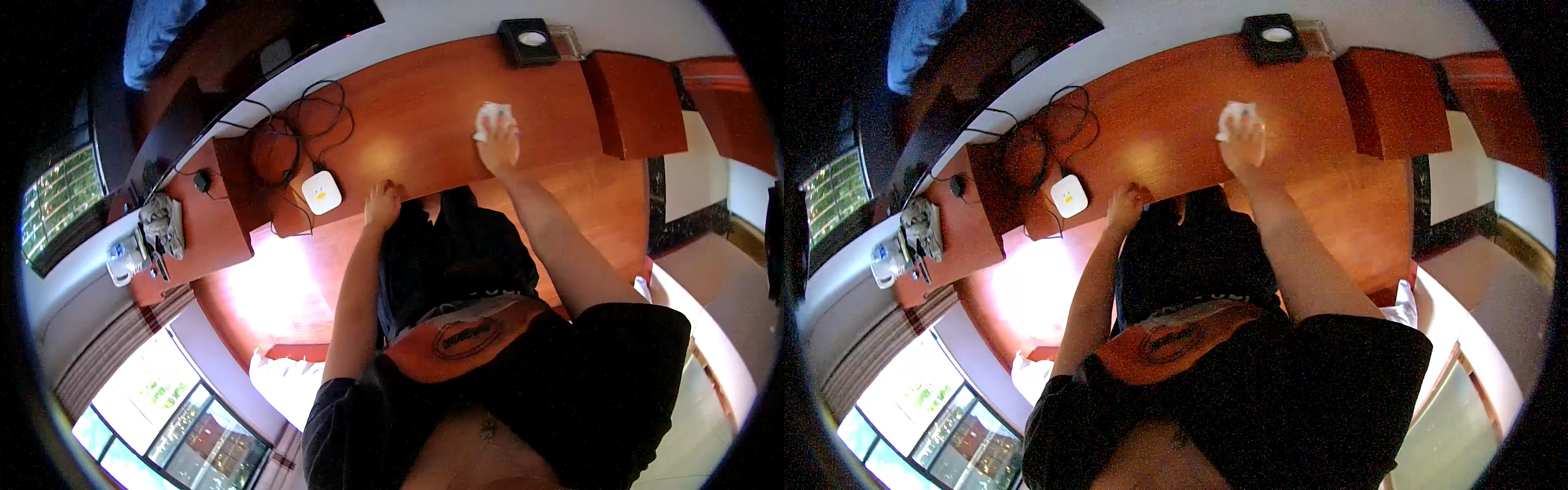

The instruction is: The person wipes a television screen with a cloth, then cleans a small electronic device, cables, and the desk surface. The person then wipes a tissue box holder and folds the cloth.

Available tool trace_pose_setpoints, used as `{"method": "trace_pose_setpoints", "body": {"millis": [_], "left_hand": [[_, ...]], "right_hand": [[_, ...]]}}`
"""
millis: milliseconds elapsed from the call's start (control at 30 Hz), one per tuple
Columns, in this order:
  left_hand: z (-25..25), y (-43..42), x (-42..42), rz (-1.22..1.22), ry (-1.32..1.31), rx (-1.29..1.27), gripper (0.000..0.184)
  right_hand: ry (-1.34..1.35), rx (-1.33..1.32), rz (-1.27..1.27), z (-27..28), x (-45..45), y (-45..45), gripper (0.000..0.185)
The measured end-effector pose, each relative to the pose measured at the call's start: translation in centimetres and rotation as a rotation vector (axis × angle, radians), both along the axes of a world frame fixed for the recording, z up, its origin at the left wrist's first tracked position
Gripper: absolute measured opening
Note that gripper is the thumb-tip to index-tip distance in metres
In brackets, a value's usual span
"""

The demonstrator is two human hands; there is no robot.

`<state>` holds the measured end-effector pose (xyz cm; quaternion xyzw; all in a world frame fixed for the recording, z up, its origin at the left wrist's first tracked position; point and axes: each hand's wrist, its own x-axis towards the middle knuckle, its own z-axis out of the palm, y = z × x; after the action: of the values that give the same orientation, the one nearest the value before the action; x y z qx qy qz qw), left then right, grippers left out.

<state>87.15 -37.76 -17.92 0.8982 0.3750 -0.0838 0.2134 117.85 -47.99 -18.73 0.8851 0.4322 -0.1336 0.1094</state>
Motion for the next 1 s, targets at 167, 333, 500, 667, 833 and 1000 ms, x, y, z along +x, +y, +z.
{"method": "trace_pose_setpoints", "body": {"millis": [167,333,500,667,833,1000], "left_hand": [[-0.6,-0.9,-2.6,0.061,0.096,-0.084,0.024],[1.1,-1.3,-4.1,0.006,0.078,-0.133,0.023],[-1.1,0.5,-6.6,-0.065,0.017,-0.198,0.022],[-0.7,1.4,-6.7,-0.159,0.027,-0.239,0.025],[1.1,1.1,-5.5,-0.170,0.109,-0.166,0.030],[0.5,-0.1,-5.0,-0.361,-0.060,0.027,0.030]], "right_hand": [[0.365,0.110,0.298,3.5,-6.7,8.3,0.046],[0.418,0.084,0.731,1.7,-13.7,8.5,0.044],[0.483,0.319,0.807,-0.8,-12.6,0.8,0.047],[0.181,0.134,0.347,-1.9,-8.5,-7.5,0.056],[0.440,0.036,-0.442,0.4,-6.8,-12.8,0.057],[0.638,0.260,-0.991,-1.7,-8.0,-16.3,0.061]]}}
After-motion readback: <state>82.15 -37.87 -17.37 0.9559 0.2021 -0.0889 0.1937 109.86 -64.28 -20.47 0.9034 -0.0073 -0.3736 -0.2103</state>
